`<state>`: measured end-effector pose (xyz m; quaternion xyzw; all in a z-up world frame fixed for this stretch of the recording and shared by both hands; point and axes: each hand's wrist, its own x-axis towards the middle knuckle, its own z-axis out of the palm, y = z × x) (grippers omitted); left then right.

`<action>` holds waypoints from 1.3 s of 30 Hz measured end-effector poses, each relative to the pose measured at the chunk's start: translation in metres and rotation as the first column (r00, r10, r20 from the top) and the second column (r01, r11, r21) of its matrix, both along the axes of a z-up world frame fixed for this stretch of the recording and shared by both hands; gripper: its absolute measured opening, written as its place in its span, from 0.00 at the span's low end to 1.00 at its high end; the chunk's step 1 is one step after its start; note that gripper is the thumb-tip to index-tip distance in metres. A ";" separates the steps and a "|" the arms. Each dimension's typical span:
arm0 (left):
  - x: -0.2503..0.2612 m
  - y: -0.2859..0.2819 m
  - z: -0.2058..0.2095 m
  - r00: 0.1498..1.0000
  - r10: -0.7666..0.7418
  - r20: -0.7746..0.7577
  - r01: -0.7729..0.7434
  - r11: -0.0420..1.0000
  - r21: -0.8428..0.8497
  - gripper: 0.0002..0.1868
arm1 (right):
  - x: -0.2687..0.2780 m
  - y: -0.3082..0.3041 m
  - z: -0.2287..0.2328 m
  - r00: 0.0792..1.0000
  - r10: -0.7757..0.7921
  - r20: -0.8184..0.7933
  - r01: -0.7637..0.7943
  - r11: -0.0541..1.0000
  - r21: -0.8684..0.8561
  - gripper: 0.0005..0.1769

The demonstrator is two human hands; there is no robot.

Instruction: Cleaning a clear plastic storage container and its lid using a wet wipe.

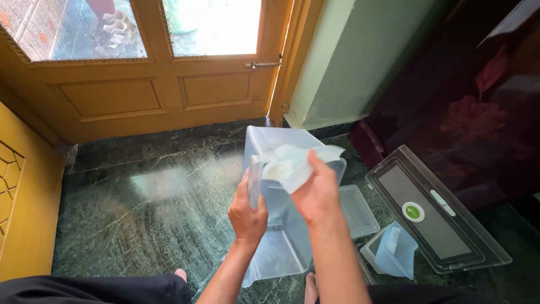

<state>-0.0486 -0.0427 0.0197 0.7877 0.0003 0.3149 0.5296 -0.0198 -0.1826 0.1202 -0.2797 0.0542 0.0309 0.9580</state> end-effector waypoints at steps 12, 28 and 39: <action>0.003 0.011 0.026 0.958 -0.093 0.272 0.084 0.996 0.044 0.26 | 0.005 -0.021 -0.032 0.944 -0.205 -0.259 0.179 0.976 -0.123 0.08; 0.061 0.051 -0.009 0.967 -0.228 -0.117 0.146 0.866 -0.478 0.18 | -0.040 0.071 -0.034 0.952 -0.203 -0.231 0.156 0.966 -0.206 0.13; 0.061 0.048 0.006 0.961 -0.267 -0.073 0.215 0.886 -0.410 0.23 | -0.003 -0.021 0.076 0.930 0.054 0.363 0.364 -0.259 -0.895 0.26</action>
